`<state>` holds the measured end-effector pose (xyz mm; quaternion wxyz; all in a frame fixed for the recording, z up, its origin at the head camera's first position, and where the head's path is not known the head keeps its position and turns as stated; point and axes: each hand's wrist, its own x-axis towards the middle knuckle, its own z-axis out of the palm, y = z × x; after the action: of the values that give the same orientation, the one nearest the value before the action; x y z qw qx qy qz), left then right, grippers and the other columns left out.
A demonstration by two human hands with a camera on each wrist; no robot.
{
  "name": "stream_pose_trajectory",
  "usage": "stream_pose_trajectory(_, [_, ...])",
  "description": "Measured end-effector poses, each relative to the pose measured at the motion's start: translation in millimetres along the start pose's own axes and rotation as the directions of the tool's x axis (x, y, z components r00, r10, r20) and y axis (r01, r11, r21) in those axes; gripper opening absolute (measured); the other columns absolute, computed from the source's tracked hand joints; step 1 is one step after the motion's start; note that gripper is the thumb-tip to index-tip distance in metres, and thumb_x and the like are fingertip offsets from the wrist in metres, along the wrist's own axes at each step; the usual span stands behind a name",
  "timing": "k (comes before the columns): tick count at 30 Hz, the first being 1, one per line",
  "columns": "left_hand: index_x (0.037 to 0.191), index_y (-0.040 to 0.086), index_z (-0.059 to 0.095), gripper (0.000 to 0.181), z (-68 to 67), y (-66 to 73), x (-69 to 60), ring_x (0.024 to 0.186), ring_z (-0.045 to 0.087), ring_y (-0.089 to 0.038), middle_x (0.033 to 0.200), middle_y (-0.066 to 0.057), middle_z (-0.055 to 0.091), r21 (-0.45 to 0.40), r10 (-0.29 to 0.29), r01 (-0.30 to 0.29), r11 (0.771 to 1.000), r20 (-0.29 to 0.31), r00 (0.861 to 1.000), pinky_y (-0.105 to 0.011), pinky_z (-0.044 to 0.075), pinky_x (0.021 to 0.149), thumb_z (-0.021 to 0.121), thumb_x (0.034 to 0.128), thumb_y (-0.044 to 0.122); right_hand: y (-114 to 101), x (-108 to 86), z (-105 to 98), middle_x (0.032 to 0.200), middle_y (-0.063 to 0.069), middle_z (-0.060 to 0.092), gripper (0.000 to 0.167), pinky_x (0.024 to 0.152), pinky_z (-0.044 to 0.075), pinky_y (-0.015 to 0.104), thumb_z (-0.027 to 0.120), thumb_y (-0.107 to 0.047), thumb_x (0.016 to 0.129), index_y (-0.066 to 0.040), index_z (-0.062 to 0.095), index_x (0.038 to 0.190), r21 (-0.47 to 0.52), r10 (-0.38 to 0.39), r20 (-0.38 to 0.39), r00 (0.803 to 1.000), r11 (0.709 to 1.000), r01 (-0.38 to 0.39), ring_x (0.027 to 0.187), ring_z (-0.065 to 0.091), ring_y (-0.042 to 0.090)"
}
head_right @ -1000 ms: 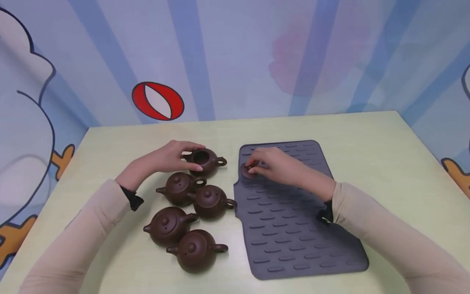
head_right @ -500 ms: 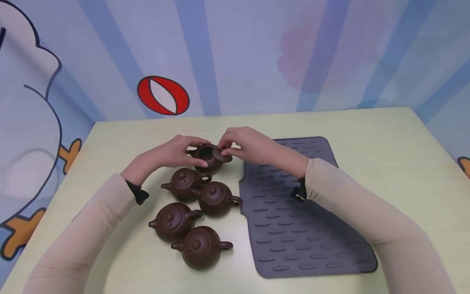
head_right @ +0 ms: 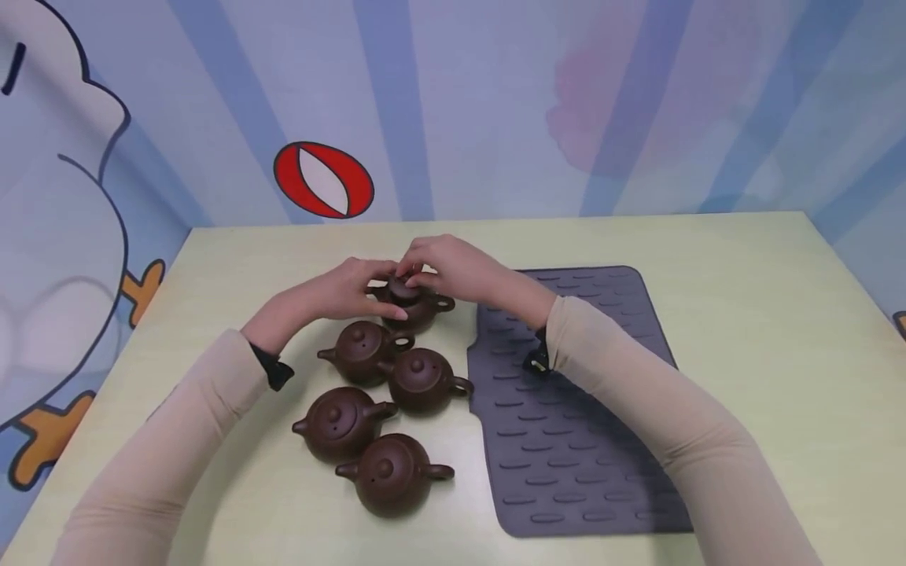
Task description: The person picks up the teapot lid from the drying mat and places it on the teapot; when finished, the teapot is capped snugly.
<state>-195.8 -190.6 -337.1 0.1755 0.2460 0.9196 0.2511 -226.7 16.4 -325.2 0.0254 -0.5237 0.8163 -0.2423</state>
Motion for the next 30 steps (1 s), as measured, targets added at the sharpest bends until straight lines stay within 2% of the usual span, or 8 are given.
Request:
stream_pose_trajectory(10, [0.129, 0.012, 0.049, 0.06, 2.4, 1.5, -1.4, 0.122, 0.049, -0.021, 0.13, -0.007, 0.054, -0.01, -0.002, 0.002, 1.0, 0.004, 1.0, -0.039, 0.044, 0.099, 0.072, 0.0808, 0.038, 1.0, -0.1, 12.7, 0.106, 0.006, 0.064, 0.02, 0.082, 0.05, 0.032, 0.064, -0.012, 0.089, -0.008, 0.069, 0.107, -0.09, -0.032, 0.018, 0.999, 0.995, 0.034, 0.099, 0.06, 0.019])
stream_pose_trajectory(19, [0.133, 0.01, 0.047, 0.062, 0.1, 0.8, -1.7, 0.122, 0.048, -0.023, 0.131, -0.009, 0.053, -0.005, 0.015, -0.015, 1.0, 0.008, 1.0, -0.04, 0.044, 0.098, 0.071, 0.0817, 0.037, 0.6, -0.9, 17.3, 0.106, 0.008, 0.063, 0.02, 0.081, 0.05, 0.031, 0.064, -0.012, 0.089, -0.006, 0.069, 0.108, -0.097, -0.053, -0.021, 0.998, 0.994, 0.051, 0.098, 0.06, 0.02])
stream_pose_trajectory(25, [0.136, 0.007, 0.043, 0.064, -4.1, 2.2, 3.0, 0.123, 0.048, -0.022, 0.133, -0.009, 0.051, 0.041, 0.048, -0.049, 0.998, 0.033, 0.998, -0.039, 0.043, 0.099, 0.068, 0.0846, 0.037, 2.1, -4.4, 6.8, 0.111, 0.007, 0.062, 0.026, 0.08, 0.05, 0.031, 0.062, -0.016, 0.091, -0.007, 0.065, 0.115, -0.099, 0.006, 0.066, 0.998, 0.995, 0.001, 0.099, 0.06, 0.018])
stream_pose_trajectory(27, [0.138, 0.007, 0.042, 0.066, -5.9, 2.7, 2.3, 0.124, 0.046, -0.021, 0.135, -0.009, 0.049, 0.058, 0.035, -0.038, 0.998, 0.049, 0.998, -0.038, 0.042, 0.101, 0.067, 0.0852, 0.039, 2.9, -7.4, 3.2, 0.113, 0.008, 0.062, 0.029, 0.083, 0.05, 0.034, 0.061, -0.018, 0.091, -0.007, 0.063, 0.118, -0.109, 0.027, 0.093, 0.995, 0.994, -0.017, 0.102, 0.059, 0.02])
stream_pose_trajectory(30, [0.142, 0.01, 0.037, 0.072, -9.8, 3.8, -1.1, 0.131, 0.038, -0.022, 0.142, -0.008, 0.042, 0.074, -0.018, 0.014, 0.997, 0.055, 0.998, -0.042, 0.036, 0.106, 0.065, 0.0853, 0.044, 3.0, -17.3, -2.1, 0.12, 0.009, 0.059, 0.035, 0.09, 0.048, 0.037, 0.06, -0.021, 0.092, -0.008, 0.059, 0.125, -0.139, 0.081, 0.107, 0.991, 0.988, -0.066, 0.111, 0.056, 0.022])
